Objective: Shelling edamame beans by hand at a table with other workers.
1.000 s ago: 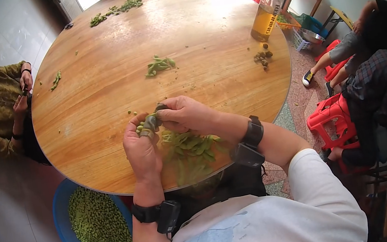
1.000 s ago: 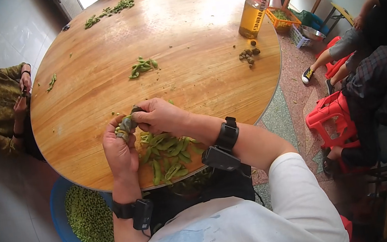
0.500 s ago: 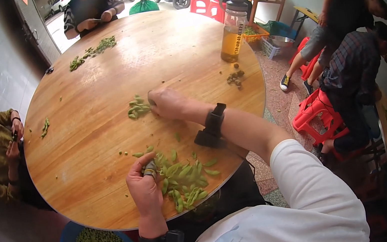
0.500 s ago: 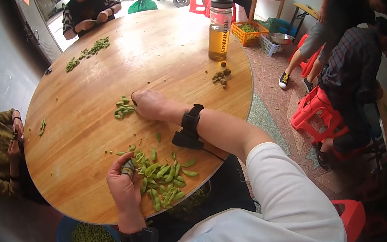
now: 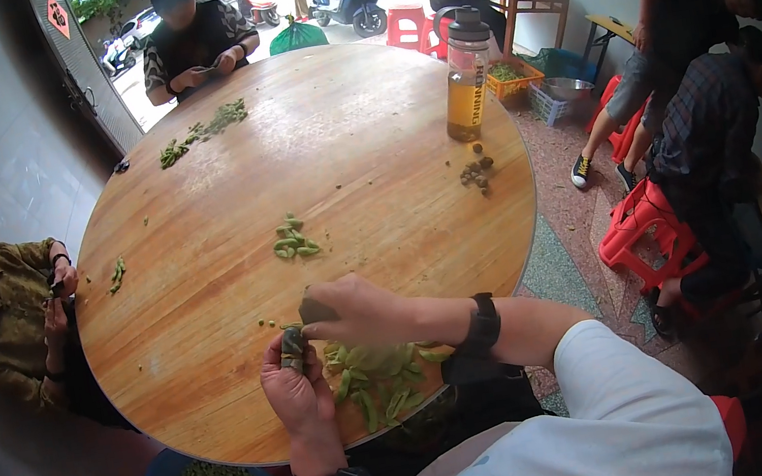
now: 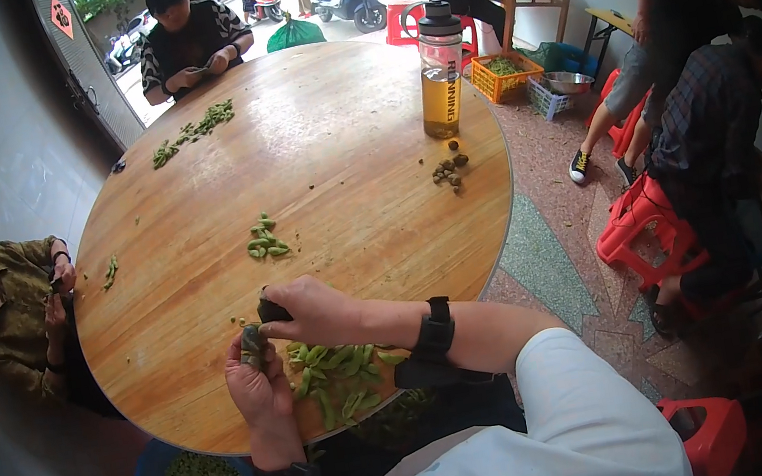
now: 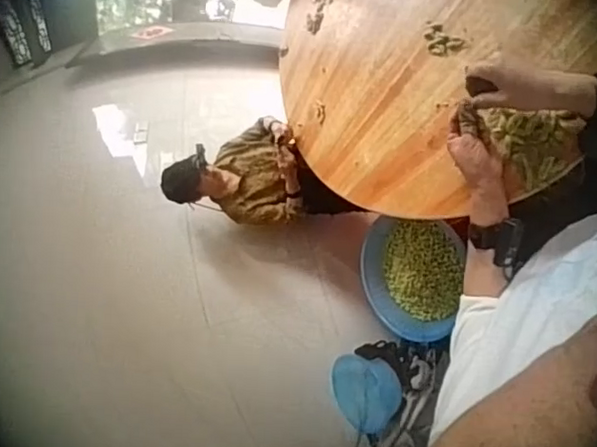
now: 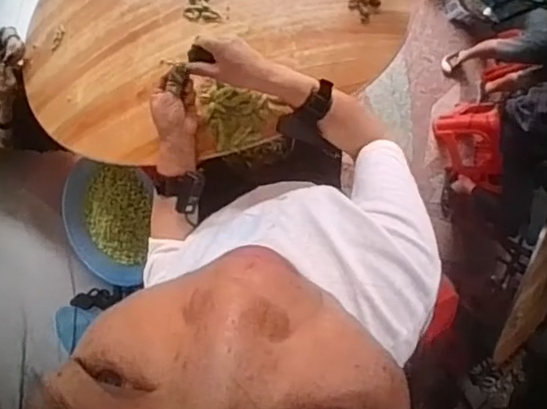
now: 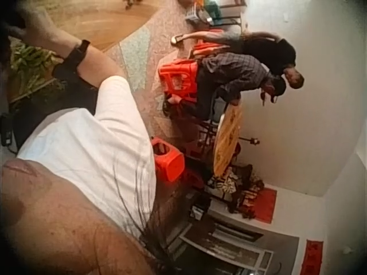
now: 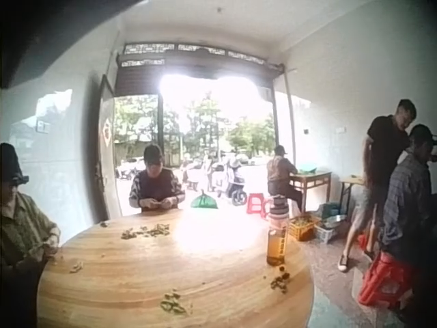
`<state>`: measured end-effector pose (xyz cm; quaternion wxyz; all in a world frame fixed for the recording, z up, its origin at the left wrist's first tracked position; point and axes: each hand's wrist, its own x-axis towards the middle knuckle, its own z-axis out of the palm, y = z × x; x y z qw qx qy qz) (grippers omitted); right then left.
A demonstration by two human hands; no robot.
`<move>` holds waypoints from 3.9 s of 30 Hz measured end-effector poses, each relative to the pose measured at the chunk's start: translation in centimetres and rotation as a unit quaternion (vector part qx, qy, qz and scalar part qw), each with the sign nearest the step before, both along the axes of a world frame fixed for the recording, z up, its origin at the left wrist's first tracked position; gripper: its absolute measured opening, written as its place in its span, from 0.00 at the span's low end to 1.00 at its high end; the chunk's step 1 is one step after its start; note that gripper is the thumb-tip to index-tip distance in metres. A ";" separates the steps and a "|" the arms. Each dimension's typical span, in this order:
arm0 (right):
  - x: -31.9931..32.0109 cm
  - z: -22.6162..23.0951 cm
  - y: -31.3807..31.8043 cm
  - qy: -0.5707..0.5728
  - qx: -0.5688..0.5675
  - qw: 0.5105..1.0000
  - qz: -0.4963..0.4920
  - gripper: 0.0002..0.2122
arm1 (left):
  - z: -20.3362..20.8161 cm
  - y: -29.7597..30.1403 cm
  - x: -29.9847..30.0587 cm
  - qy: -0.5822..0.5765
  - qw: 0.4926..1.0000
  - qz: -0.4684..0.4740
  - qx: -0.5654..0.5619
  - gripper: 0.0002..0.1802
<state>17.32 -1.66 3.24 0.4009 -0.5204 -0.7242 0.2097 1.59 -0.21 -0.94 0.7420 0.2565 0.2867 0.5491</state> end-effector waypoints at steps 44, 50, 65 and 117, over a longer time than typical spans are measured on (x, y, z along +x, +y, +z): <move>7.5 -1.7 9.1 -0.253 0.021 0.962 -0.102 0.08 | 1.8 -1.1 0.5 0.135 0.984 -0.109 0.040 0.16; 7.9 -1.1 8.9 -0.313 -0.013 0.950 -0.015 0.08 | 2.0 -1.3 0.5 0.196 0.960 -0.186 0.072 0.20; 7.6 -1.0 7.8 -0.313 -0.043 0.949 -0.012 0.11 | 2.0 -1.2 0.3 0.154 0.965 -0.208 0.051 0.18; 1.6 -0.3 -0.7 0.437 -0.420 0.771 0.195 0.08 | 1.4 -0.4 -0.1 -0.099 0.983 -0.146 0.060 0.07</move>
